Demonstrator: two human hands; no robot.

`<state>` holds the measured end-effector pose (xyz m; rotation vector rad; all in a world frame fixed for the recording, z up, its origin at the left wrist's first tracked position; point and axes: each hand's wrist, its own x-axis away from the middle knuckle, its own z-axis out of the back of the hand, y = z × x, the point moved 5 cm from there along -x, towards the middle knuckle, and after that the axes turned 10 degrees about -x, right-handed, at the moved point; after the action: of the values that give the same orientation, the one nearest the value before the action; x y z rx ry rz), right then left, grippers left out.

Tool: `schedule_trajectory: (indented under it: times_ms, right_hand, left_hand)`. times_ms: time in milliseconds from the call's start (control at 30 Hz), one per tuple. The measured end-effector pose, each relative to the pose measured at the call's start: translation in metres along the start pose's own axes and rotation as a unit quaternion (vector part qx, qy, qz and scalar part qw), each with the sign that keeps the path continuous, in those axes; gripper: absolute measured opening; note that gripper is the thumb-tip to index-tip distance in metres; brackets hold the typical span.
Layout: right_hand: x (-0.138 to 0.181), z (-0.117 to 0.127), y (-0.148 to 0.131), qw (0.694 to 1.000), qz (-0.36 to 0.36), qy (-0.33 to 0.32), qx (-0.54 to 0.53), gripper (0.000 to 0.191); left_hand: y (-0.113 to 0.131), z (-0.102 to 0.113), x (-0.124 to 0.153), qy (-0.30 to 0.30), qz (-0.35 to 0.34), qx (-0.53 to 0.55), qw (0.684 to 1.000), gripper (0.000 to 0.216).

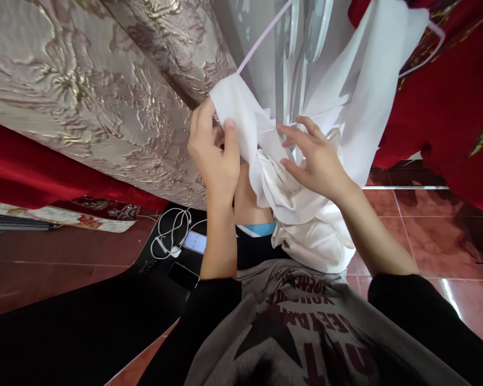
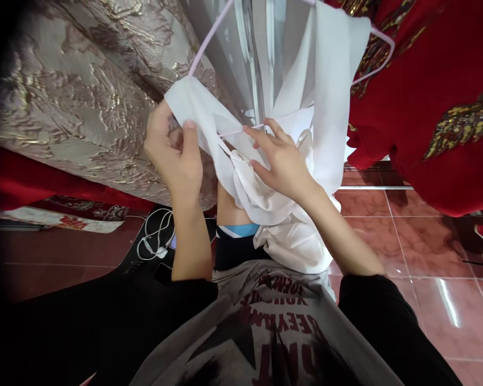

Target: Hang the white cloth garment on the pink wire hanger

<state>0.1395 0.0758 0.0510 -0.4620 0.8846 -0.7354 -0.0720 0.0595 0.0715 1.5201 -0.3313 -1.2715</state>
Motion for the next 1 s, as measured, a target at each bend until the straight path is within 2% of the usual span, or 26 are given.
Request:
schedule_trajectory:
  times_ms: [67,233,333,467,567,667,767,833,900,1000]
  right_hand:
    - [-0.002,0.0,0.008,0.999,-0.02,0.034,-0.008,0.04]
    - [0.01,-0.003,0.002,0.991,-0.043,0.121,-0.028,0.032]
    - [0.019,-0.01,-0.006,0.985,-0.036,0.165,-0.02,0.03]
    - [0.023,-0.014,-0.013,0.978,-0.024,0.205,-0.018,0.027]
    - [0.021,-0.011,-0.013,0.977,-0.028,0.211,-0.031,0.028]
    - [0.018,-0.008,-0.01,0.983,-0.051,0.173,-0.034,0.03]
    - [0.016,-0.003,-0.006,0.984,-0.07,0.16,-0.036,0.028]
    - [0.016,-0.003,-0.007,0.984,-0.072,0.161,-0.04,0.024]
    - [0.017,-0.005,-0.01,0.983,-0.069,0.162,-0.044,0.022]
    - [0.019,-0.01,-0.014,0.984,-0.057,0.163,-0.042,0.022]
  left_hand:
    - [0.003,0.0,0.01,0.014,-0.049,0.007,0.999,0.027]
    - [-0.005,-0.011,0.05,0.068,-0.003,-0.001,0.998,0.042]
    - [-0.005,-0.028,0.064,0.034,-0.014,-0.024,0.999,0.054]
    - [0.002,-0.037,0.059,-0.025,-0.051,-0.006,0.998,0.057]
    - [0.012,-0.025,0.047,-0.019,-0.015,-0.012,1.0,0.042]
    - [0.025,-0.008,0.032,-0.027,0.038,-0.006,0.999,0.013]
    - [0.032,0.01,0.011,-0.019,0.085,0.087,0.992,0.017]
    - [0.027,0.022,-0.003,0.011,0.132,0.205,0.97,0.014]
    - [0.014,0.033,-0.011,0.035,0.186,0.312,0.931,0.016]
    - [-0.011,0.045,-0.007,0.065,0.224,0.385,0.893,0.033]
